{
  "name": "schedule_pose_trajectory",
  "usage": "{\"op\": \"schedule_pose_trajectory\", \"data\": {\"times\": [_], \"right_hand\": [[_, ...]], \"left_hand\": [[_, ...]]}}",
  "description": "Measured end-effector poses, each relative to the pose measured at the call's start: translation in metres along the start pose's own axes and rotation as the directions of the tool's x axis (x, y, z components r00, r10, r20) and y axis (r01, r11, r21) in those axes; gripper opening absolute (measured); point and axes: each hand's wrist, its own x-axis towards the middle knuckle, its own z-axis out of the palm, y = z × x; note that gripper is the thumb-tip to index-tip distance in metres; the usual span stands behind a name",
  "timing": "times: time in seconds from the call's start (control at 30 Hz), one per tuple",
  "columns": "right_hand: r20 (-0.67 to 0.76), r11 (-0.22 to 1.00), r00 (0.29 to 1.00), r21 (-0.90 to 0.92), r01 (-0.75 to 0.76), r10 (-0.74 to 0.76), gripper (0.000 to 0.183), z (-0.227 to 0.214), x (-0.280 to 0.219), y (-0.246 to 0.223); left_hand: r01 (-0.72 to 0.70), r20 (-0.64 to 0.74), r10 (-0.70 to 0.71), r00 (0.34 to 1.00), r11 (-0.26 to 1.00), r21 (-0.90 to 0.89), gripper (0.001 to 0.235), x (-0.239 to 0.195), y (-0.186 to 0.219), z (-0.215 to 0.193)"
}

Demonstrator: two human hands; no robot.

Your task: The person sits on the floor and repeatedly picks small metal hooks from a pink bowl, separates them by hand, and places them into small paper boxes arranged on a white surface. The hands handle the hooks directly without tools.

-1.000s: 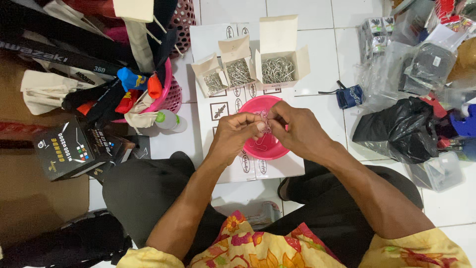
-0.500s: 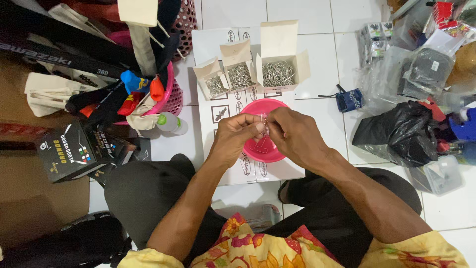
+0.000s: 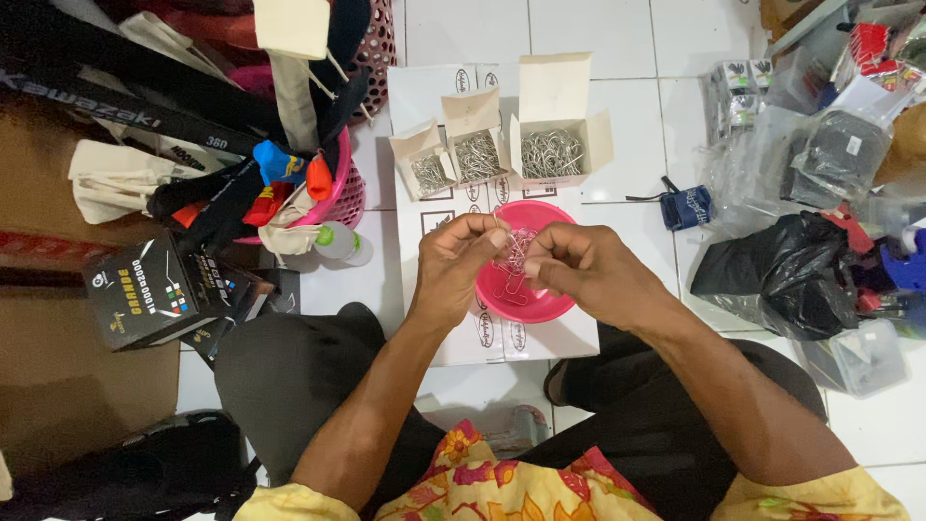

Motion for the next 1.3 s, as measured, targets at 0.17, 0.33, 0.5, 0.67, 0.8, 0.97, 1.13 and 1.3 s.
{"op": "schedule_pose_trajectory", "data": {"times": [0.17, 0.33, 0.5, 0.67, 0.8, 0.97, 1.13, 1.3], "right_hand": [[-0.125, 0.981, 0.982, -0.154, 0.122, -0.142, 0.007, 0.009, -0.004, -0.006], [-0.179, 0.902, 0.924, -0.344, 0.262, -0.337, 0.004, 0.016, -0.006, -0.005], [-0.172, 0.822, 0.889, -0.484, 0.299, -0.425, 0.008, 0.013, -0.006, -0.004], [-0.1, 0.703, 0.862, -0.629, 0.332, -0.497, 0.007, 0.015, -0.008, -0.002], [-0.01, 0.579, 0.858, -0.742, 0.338, -0.513, 0.005, 0.013, -0.009, -0.001], [-0.006, 0.591, 0.862, -0.731, 0.342, -0.506, 0.004, 0.01, -0.009, -0.002], [-0.023, 0.609, 0.865, -0.72, 0.333, -0.501, 0.004, 0.011, -0.009, 0.0], [-0.054, 0.646, 0.86, -0.685, 0.337, -0.507, 0.004, 0.011, -0.008, -0.003]], "left_hand": [[0.011, -0.019, -0.014, 1.0, 0.993, -0.117, 0.016, 0.0, -0.011, 0.001], [-0.001, 0.035, 0.005, 0.999, 0.995, -0.097, 0.011, -0.005, -0.003, 0.008], [-0.034, 0.091, 0.04, 0.995, 0.997, -0.068, 0.01, -0.004, -0.003, 0.006], [-0.059, 0.141, 0.056, 0.988, 0.998, 0.013, 0.012, -0.004, -0.004, 0.003], [-0.082, 0.194, 0.065, 0.979, 0.993, 0.083, 0.013, -0.005, 0.009, 0.007], [-0.126, 0.237, 0.087, 0.968, 0.98, 0.156, 0.013, -0.002, 0.011, 0.004], [-0.144, 0.241, 0.099, 0.965, 0.974, 0.176, 0.012, -0.003, 0.01, 0.003], [-0.133, 0.225, 0.096, 0.97, 0.979, 0.156, 0.011, -0.004, 0.014, 0.005]]}}
